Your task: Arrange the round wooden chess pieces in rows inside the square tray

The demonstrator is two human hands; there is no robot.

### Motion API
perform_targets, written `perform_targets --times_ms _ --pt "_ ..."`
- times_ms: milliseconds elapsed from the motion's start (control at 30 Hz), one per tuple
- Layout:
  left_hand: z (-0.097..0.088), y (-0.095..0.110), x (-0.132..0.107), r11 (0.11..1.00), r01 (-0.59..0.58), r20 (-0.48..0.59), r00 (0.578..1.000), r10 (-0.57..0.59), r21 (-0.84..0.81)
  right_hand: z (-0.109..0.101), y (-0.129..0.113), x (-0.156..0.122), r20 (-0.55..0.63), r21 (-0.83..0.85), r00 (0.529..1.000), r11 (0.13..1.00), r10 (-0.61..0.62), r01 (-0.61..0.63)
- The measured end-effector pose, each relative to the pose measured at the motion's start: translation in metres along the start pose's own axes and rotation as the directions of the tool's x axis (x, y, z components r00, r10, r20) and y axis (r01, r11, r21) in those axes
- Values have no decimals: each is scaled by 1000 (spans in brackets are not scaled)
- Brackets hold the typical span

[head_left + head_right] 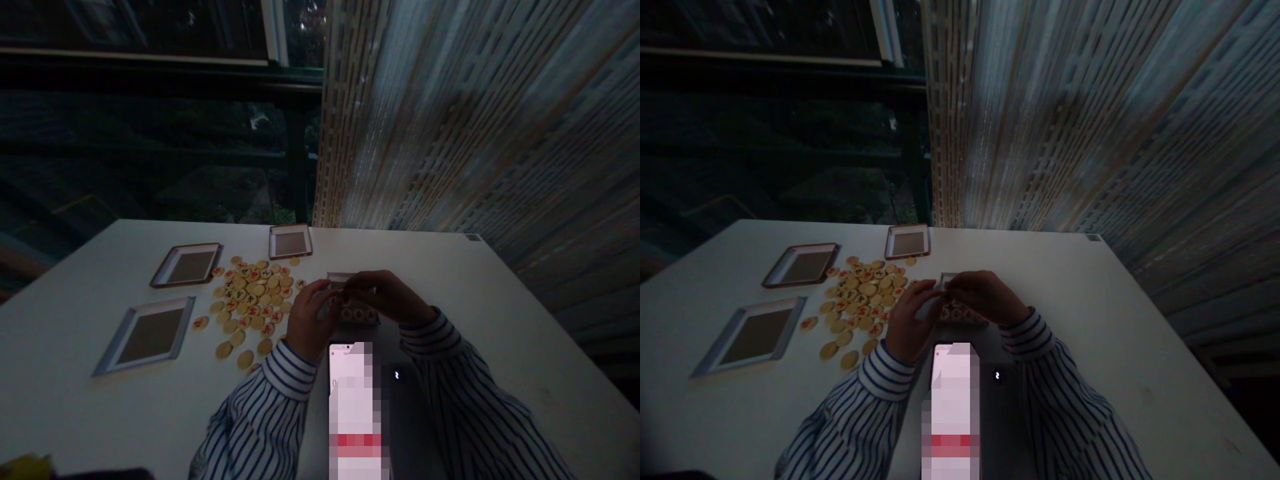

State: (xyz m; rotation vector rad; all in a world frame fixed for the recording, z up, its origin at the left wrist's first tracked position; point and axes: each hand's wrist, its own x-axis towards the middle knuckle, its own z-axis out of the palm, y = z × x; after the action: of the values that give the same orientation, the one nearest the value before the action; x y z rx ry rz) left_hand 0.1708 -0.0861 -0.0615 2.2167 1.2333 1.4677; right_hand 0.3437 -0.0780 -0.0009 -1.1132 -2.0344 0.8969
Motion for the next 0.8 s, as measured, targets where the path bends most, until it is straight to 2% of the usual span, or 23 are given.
perform_targets --times_ms 100,200,300,400,567,800 --pt "-1 1 0 986 108 27 994 -106 -130 0 -1 0 18 42 1000 999 -7 6" --pt "-2 3 0 938 254 95 967 -238 -236 0 -2 0 25 52 1000 999 -15 14" --pt "-3 6 2 842 432 169 902 -398 -323 2 -2 0 32 46 999 999 -20 19" --pt "-3 7 4 696 557 242 828 -506 -453 3 -1 -1 24 47 1000 999 -14 13" --pt "-1 2 3 502 651 334 741 -582 -570 5 0 -1 -6 3 999 999 -45 45" --pt "2 -3 0 282 671 388 665 -639 -686 11 -1 -1 -47 -91 992 989 -119 114"
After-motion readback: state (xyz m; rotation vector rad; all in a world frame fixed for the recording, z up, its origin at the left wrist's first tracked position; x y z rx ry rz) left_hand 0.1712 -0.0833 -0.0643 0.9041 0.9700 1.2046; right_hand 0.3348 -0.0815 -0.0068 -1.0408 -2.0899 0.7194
